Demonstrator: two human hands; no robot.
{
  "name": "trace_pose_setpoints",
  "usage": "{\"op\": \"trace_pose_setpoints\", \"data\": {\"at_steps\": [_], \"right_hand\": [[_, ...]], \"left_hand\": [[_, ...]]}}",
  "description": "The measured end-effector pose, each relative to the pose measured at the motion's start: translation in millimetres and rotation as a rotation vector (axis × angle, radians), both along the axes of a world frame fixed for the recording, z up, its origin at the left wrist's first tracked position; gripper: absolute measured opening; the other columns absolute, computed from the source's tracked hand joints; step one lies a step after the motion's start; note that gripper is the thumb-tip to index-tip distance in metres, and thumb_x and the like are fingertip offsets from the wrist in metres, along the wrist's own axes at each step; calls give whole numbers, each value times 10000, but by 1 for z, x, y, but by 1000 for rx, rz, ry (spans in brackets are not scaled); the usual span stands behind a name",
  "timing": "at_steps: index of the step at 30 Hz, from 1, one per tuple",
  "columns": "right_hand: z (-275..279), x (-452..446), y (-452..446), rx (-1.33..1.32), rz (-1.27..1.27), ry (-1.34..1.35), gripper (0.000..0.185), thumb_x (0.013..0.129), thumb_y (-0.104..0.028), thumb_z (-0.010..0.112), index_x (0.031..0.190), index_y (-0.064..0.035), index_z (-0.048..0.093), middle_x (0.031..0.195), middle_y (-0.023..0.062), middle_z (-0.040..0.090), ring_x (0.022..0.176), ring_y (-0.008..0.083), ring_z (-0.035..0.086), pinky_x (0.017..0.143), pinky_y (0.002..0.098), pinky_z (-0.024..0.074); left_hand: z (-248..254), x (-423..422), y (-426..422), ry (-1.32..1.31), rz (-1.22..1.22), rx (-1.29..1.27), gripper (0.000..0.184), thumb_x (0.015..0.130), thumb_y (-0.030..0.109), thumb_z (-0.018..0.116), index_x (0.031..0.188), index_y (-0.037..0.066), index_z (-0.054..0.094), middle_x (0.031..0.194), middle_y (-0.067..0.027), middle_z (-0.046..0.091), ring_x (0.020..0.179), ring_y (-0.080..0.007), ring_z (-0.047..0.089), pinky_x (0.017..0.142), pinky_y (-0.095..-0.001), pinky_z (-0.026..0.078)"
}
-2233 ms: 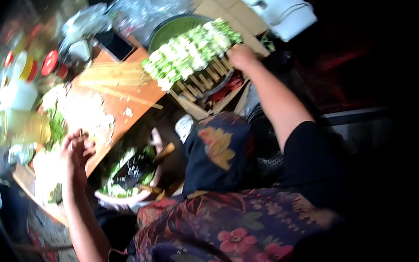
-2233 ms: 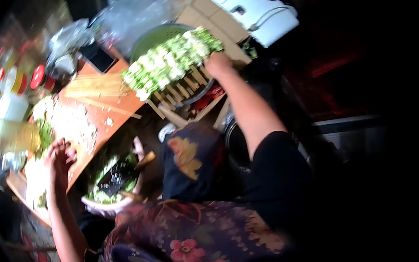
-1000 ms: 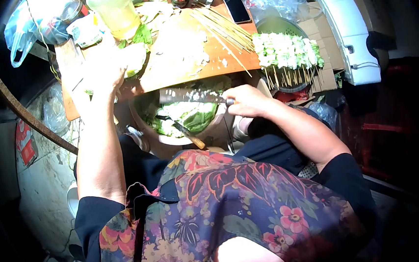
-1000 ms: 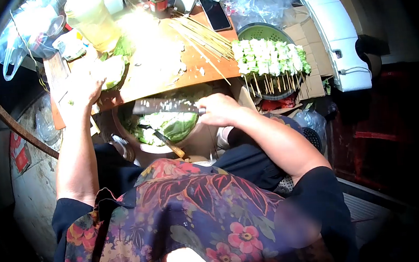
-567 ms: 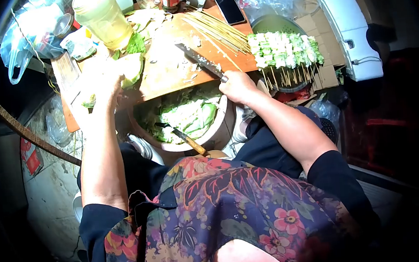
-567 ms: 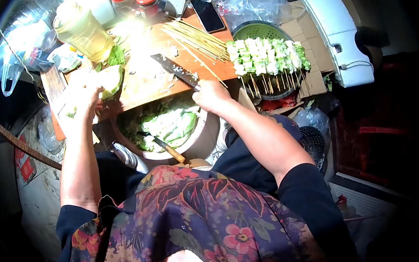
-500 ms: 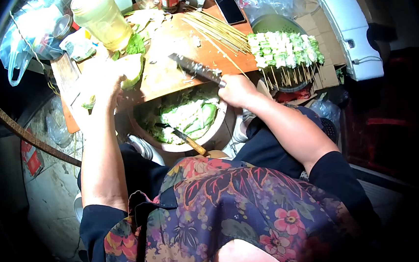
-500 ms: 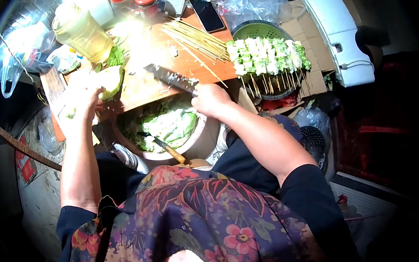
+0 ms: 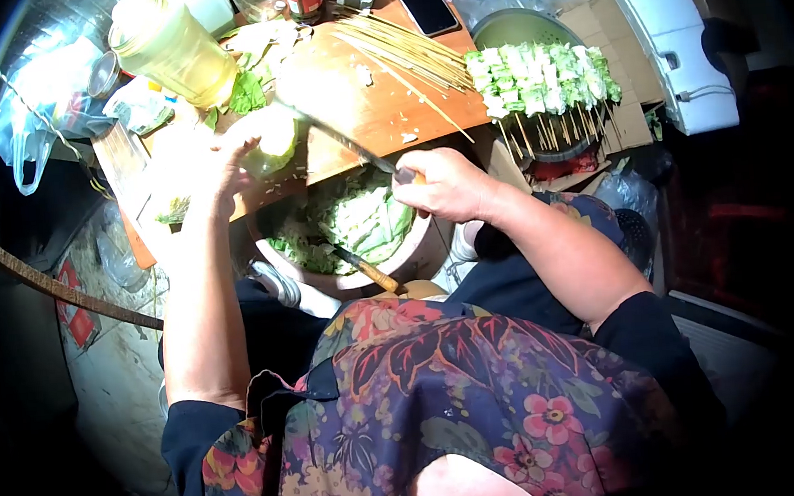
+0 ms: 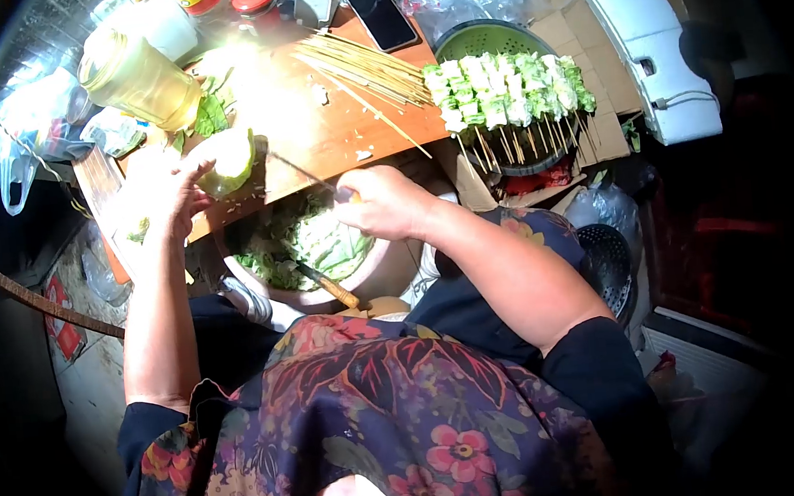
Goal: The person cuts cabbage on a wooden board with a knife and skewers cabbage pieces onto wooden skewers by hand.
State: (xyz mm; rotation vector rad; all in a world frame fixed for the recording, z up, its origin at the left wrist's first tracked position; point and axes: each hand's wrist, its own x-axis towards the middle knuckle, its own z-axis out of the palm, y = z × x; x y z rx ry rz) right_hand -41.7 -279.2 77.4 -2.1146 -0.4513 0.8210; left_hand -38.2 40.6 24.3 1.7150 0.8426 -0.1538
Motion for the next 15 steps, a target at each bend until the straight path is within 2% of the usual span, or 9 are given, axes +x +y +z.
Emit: {"op": "trace_pose_setpoints", "data": {"at_steps": [2,3,4,6,9,15], "right_hand": [[2,1,7,-25,-81,58,313,789,-290,562,855,11,619,836,229,643,820,373,633,732,407,492],[2,1,10,-22,-89,64,313,789,-290,562,855,11,619,836,229,643,820,373,633,732,407,492],[2,2,14,-75,-97,51,308,788,-284,553,847,12,615,839,235,641,827,382,629,741,417,490],[-3,1,19,-126,-108,43,303,788,-277,544,839,14,612,841,241,639,835,391,625,750,428,488],[-15,2,23,-172,-47,-60,315,781,-273,539,863,19,623,842,254,638,845,401,625,775,438,485],[-12,5,25,-208,10,55,322,806,-292,558,872,21,596,835,240,621,842,391,611,748,437,480]], "left_hand": [[6,-2,-18,-40,-93,-121,558,710,316,778,1097,12,515,796,-81,570,556,-132,569,486,-259,511],[5,-1,-24,-35,-158,-94,636,725,325,769,1184,-19,493,879,-117,610,582,-145,590,506,-267,523],[2,0,-30,-29,-166,-91,636,725,325,769,1184,-19,493,879,-117,610,582,-145,590,506,-267,523],[-1,1,-43,-9,-186,73,677,735,306,767,1242,-32,473,947,-151,636,597,-155,605,525,-272,533],[15,3,-56,31,-236,99,673,747,317,773,1235,-37,476,904,-153,652,592,-155,614,527,-274,536],[28,6,-68,62,-251,144,669,747,350,779,1200,-42,482,862,-152,655,589,-155,619,506,-273,533]]}}
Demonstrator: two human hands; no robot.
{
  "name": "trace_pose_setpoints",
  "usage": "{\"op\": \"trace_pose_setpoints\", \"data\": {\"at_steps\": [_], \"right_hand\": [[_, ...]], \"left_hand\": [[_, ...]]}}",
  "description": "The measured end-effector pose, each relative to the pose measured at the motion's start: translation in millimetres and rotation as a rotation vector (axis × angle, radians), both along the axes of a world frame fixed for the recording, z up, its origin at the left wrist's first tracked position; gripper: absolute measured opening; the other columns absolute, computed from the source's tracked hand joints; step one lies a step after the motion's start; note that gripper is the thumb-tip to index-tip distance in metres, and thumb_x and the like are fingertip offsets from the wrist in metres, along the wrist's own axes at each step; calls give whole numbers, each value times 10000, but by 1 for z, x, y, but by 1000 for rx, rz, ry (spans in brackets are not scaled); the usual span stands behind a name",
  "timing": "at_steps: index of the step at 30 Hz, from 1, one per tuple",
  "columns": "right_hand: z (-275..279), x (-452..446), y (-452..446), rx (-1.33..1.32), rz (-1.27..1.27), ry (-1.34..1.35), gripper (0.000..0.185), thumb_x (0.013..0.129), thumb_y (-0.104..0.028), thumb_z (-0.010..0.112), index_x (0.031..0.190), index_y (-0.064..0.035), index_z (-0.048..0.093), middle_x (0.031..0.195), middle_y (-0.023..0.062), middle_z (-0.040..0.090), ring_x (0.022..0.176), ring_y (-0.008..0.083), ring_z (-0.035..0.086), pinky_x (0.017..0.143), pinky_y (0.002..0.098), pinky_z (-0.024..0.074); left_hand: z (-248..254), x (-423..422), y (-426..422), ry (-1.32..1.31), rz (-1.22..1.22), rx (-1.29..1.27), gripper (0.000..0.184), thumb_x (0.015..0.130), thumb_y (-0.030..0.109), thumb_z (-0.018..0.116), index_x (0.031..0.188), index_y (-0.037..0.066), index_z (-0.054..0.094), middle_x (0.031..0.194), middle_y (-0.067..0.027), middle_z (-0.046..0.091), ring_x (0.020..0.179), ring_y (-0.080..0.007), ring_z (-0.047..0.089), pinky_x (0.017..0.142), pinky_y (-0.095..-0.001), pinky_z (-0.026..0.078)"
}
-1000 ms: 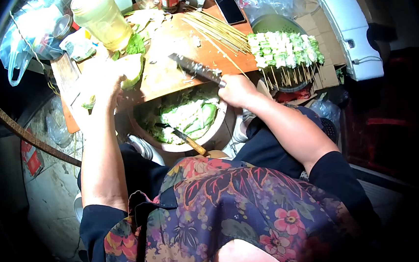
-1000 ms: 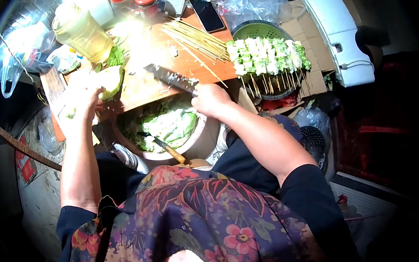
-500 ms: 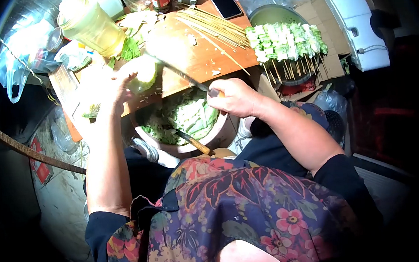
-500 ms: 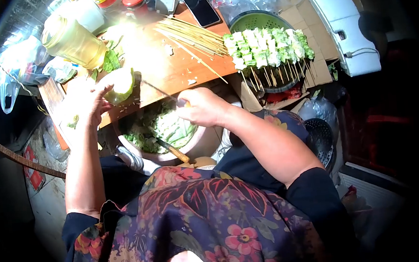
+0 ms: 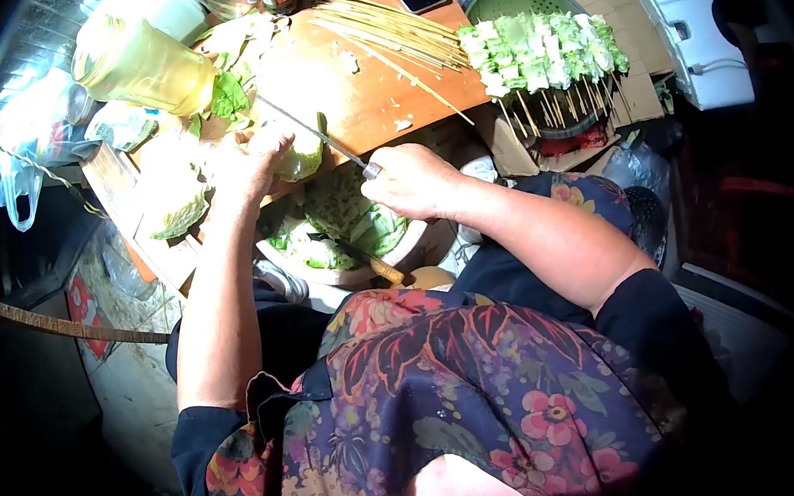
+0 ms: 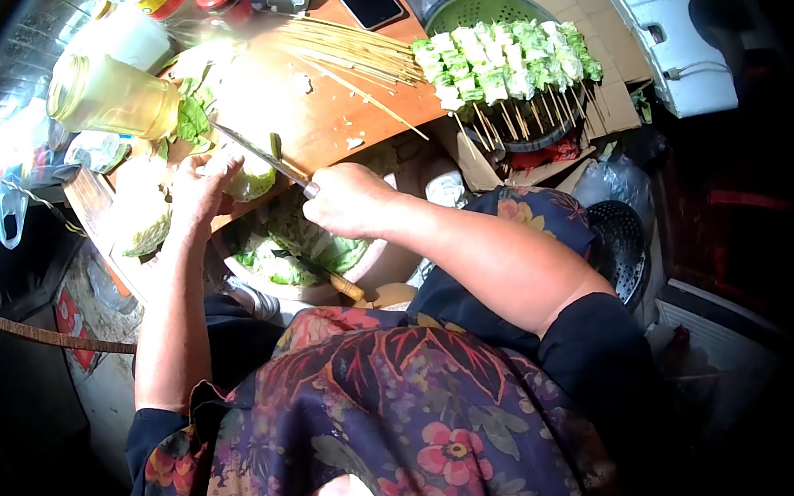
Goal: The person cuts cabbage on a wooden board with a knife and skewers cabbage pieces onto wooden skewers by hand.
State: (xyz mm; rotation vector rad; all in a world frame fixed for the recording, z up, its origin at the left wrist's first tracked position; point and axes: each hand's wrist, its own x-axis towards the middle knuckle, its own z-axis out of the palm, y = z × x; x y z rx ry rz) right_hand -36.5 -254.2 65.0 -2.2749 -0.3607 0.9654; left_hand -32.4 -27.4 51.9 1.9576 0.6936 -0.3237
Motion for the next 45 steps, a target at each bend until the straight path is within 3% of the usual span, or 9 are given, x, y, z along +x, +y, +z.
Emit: {"op": "trace_pose_setpoints", "data": {"at_steps": [16,23,25,30,33,38,42,43,45], "right_hand": [[-4,1,-5,17,65,-83,369,842,-285,546,796,80,573,779,267,613,803,410,613,750,459,480],[1,20,-2,64,296,-132,395,845,-271,530,774,111,604,696,309,595,707,429,626,673,451,504],[-2,24,2,13,303,-40,397,845,-268,529,755,111,603,682,304,593,697,428,626,667,449,506],[-20,8,1,-26,84,-7,372,871,-321,521,982,29,581,907,257,634,889,394,621,775,440,476],[-18,6,-2,-2,-10,18,373,860,-335,527,960,19,588,907,248,636,877,396,619,775,434,477],[-33,15,-10,25,-183,-70,337,799,-313,541,852,14,602,815,231,636,818,376,629,731,434,476],[-37,25,-10,-10,-205,-112,372,795,-331,504,716,17,610,688,231,617,720,384,627,671,451,474],[-35,27,-10,-9,-203,-110,372,795,-331,504,716,17,610,688,231,617,720,384,627,671,451,474],[-24,31,-10,-79,-135,36,350,811,-301,517,915,14,628,874,242,654,885,374,640,795,441,492]], "left_hand": [[14,5,-16,30,-15,68,680,738,373,760,1166,-68,470,859,-158,639,583,-162,611,498,-266,521],[16,8,-19,62,-56,159,670,745,365,749,1162,-78,470,827,-148,637,588,-159,608,517,-263,518],[15,10,-17,100,-85,196,655,754,353,740,1167,-78,470,832,-148,637,602,-164,610,522,-266,518],[13,7,-10,134,-61,137,641,757,297,736,1202,-72,459,885,-154,636,617,-176,615,523,-278,530],[13,6,-1,188,-30,66,643,754,230,733,1252,-52,440,939,-164,639,639,-190,633,542,-287,546],[-6,5,13,81,13,6,624,796,146,722,1311,-34,419,1083,-195,618,864,-232,659,627,-310,584],[-1,8,8,75,15,-14,640,815,144,728,1344,-20,407,1136,-199,597,954,-241,645,667,-328,601],[-3,9,8,77,17,-13,640,815,144,728,1344,-20,407,1136,-199,597,954,-241,645,667,-328,601],[-8,10,9,54,59,-42,637,812,152,738,1336,-22,421,1137,-200,598,959,-239,644,672,-330,603]]}}
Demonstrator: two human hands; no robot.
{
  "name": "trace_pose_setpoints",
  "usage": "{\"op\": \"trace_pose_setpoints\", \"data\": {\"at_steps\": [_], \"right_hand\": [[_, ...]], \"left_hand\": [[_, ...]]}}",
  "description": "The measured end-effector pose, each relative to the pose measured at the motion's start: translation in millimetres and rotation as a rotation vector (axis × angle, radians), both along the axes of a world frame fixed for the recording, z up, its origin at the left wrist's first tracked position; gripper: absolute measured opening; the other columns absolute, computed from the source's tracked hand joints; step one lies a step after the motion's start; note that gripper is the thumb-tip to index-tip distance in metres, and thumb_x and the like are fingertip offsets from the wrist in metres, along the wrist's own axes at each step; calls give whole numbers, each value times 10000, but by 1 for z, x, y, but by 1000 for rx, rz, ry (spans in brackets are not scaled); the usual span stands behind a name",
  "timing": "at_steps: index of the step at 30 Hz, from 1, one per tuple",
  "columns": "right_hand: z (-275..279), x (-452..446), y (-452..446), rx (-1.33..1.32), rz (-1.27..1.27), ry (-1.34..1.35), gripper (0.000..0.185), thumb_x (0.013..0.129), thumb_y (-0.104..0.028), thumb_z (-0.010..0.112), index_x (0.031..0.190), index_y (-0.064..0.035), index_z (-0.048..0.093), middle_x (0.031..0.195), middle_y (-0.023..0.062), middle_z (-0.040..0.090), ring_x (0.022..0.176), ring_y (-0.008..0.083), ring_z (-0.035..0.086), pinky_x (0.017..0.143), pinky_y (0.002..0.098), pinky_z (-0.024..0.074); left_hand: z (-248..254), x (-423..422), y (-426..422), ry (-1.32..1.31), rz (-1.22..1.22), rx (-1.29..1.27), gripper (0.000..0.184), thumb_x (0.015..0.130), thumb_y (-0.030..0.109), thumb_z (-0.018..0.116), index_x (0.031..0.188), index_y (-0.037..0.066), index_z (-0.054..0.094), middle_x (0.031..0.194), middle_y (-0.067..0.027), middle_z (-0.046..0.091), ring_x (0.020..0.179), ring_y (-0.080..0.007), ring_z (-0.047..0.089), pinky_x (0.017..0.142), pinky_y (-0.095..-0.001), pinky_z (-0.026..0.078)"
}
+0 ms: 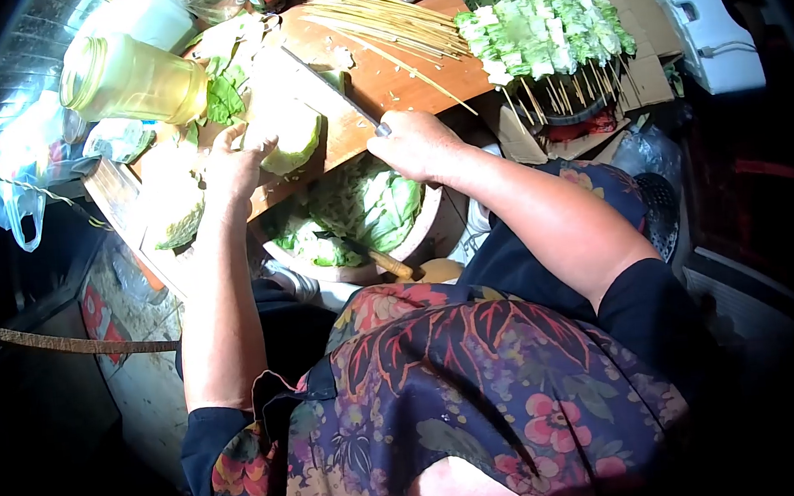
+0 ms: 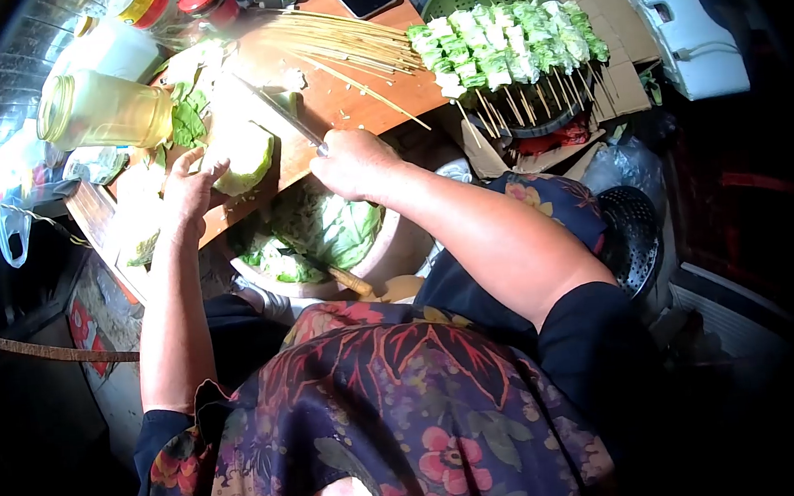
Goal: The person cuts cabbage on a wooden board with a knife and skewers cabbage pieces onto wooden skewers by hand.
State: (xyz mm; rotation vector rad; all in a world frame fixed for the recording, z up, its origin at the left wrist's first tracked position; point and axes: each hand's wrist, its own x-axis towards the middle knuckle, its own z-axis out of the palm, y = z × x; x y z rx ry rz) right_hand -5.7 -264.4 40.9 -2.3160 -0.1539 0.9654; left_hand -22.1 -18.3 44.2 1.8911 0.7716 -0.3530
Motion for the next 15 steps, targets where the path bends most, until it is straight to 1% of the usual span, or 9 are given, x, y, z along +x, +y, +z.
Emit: {"op": "trace_pose_setpoints", "data": {"at_steps": [4,6,7,10,12,14,15], "right_hand": [[18,-14,4,65,20,-51,340,813,-288,518,881,25,630,857,246,652,864,378,641,782,439,496],[22,-20,6,148,74,-67,350,813,-312,539,854,31,588,806,244,624,816,389,618,740,427,481],[27,-22,7,142,112,-42,363,821,-322,533,851,36,587,819,250,625,827,394,615,751,427,484],[31,-29,9,126,123,-44,364,822,-321,530,850,37,586,818,249,624,834,395,614,761,429,483],[35,-29,9,115,133,-56,362,823,-314,523,851,42,584,818,255,621,820,390,620,744,432,489],[41,-28,8,116,128,47,364,824,-306,516,867,49,584,800,261,616,774,390,627,707,436,496],[37,-27,8,115,127,48,364,824,-306,516,867,49,584,800,261,616,774,390,627,707,436,496]], "left_hand": [[1,1,1,15,-6,3,638,811,154,742,1333,-27,423,1132,-200,601,957,-238,645,667,-325,604],[2,1,1,8,-31,41,643,805,164,750,1323,-39,427,1120,-205,603,942,-241,649,663,-323,605],[3,1,1,11,-31,42,643,805,164,750,1323,-39,427,1120,-205,603,942,-241,649,663,-323,605],[4,1,1,8,-45,57,661,799,170,756,1321,-53,419,1119,-216,601,934,-248,652,661,-326,607],[3,1,1,9,-37,33,667,797,175,758,1319,-61,416,1124,-225,599,932,-255,654,667,-330,609],[4,1,0,15,-34,31,666,799,176,756,1318,-64,415,1122,-225,601,934,-257,653,669,-331,609],[4,1,0,21,-30,28,665,800,177,754,1317,-66,414,1121,-224,603,937,-259,653,671,-332,609]]}}
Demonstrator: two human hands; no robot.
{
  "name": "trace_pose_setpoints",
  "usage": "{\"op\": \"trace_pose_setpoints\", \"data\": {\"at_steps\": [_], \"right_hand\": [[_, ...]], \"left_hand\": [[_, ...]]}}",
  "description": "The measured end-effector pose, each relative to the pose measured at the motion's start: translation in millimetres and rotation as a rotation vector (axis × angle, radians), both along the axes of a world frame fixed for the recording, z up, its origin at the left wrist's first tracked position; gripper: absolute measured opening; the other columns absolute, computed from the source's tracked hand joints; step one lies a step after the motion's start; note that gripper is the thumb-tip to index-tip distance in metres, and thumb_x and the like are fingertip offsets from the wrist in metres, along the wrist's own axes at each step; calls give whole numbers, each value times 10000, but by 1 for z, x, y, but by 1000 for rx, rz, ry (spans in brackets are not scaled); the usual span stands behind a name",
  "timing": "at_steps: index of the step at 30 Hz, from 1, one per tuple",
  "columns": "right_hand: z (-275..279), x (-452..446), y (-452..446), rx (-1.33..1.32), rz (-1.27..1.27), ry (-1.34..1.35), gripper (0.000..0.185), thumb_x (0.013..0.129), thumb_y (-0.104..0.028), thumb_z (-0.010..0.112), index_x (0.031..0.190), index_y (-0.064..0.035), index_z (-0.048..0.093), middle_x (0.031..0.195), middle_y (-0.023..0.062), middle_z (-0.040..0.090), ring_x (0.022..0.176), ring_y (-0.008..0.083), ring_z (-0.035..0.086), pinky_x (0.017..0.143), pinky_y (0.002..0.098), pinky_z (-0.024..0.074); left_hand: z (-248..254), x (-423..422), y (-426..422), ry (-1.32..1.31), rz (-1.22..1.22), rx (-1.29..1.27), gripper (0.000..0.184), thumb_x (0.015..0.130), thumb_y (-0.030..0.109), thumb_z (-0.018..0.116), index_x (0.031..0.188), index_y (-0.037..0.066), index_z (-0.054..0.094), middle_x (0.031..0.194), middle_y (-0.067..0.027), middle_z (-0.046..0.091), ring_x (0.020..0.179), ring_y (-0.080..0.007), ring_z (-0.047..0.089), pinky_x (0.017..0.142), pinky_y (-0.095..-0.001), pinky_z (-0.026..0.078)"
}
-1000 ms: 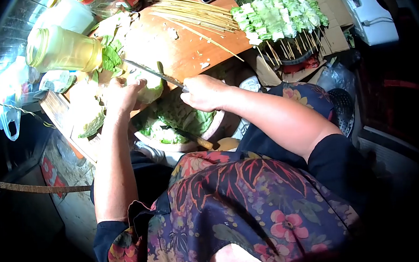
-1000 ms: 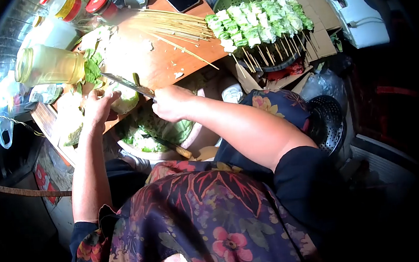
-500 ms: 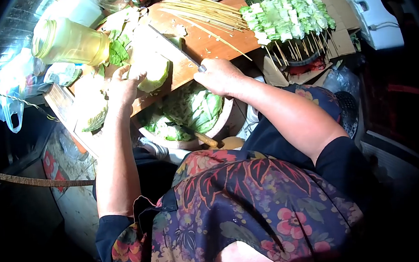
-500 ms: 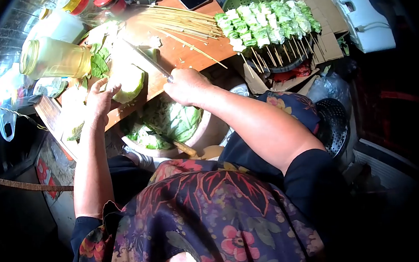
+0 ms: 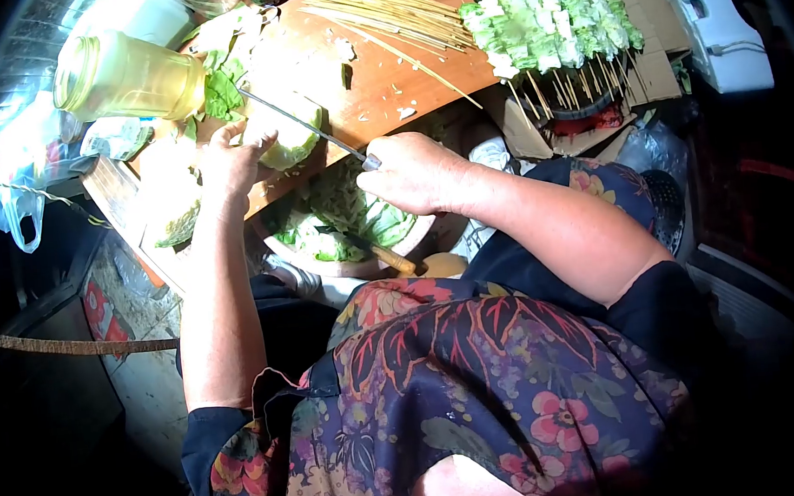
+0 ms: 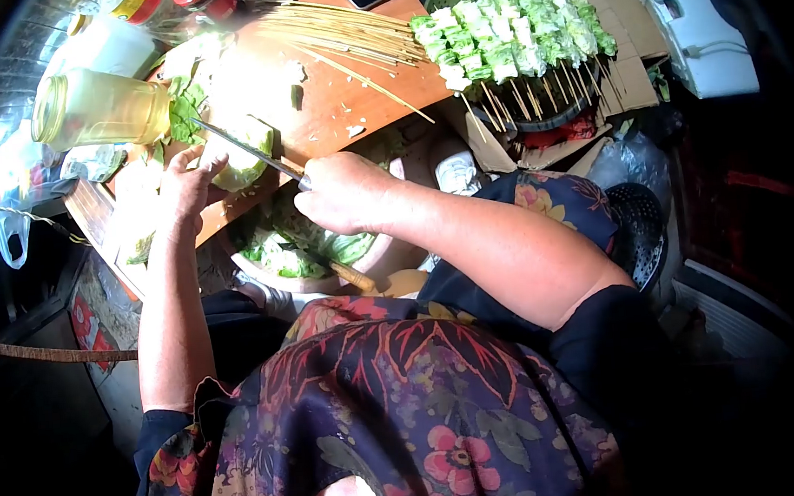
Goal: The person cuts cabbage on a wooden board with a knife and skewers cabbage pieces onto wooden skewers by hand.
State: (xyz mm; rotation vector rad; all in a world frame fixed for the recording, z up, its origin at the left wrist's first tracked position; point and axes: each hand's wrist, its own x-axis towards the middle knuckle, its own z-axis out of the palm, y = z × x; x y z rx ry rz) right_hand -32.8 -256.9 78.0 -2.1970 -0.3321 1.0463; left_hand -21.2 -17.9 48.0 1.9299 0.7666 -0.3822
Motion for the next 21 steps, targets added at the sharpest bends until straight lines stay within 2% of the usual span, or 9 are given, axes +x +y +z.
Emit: {"op": "trace_pose_setpoints", "data": {"at_steps": [2,6,9,11,13,16,18,21], "right_hand": [[-11,1,-1,39,34,-33,370,820,-293,514,823,71,581,756,259,614,720,392,630,671,440,500],[-4,2,0,50,19,-69,377,813,-274,513,784,94,588,728,271,614,711,396,634,673,444,501],[1,9,2,29,95,-89,385,808,-260,512,749,111,593,703,288,609,714,398,638,679,444,503],[11,17,2,33,318,-162,384,811,-254,510,761,116,600,689,301,602,710,402,640,681,444,504],[4,20,3,76,349,-205,377,816,-246,507,723,108,598,651,278,597,687,393,638,668,438,505],[2,24,8,-17,408,-176,362,825,-232,499,690,87,603,615,246,597,639,354,641,650,425,508],[-4,29,9,34,436,-116,352,835,-223,492,663,64,603,580,209,597,585,316,637,636,411,511],[-3,37,19,-21,423,-1,352,843,-228,488,666,54,602,551,184,594,535,294,627,620,404,514]], "left_hand": [[0,0,1,4,7,-10,664,802,181,752,1318,-66,414,1118,-222,605,940,-260,653,673,-333,609],[-4,2,2,3,52,-32,668,761,169,790,1292,-55,453,1100,-239,608,912,-254,664,647,-319,613],[-5,2,4,16,38,-43,661,780,170,772,1309,-55,445,1092,-232,619,901,-245,667,651,-310,610],[-1,4,2,27,15,-35,652,809,171,740,1324,-71,420,1140,-241,595,949,-263,651,689,-330,607],[0,5,2,38,-7,-28,644,839,171,708,1339,-87,396,1188,-250,572,998,-282,634,727,-351,603],[-3,6,5,60,14,-83,622,850,159,691,1334,-99,396,1203,-249,563,1022,-286,623,748,-359,599],[-8,8,7,54,56,-98,615,826,146,711,1329,-68,431,1141,-227,608,943,-252,656,679,-318,610],[-7,9,7,73,58,-101,614,823,132,709,1329,-74,428,1169,-234,590,955,-264,652,679,-330,612]]}}
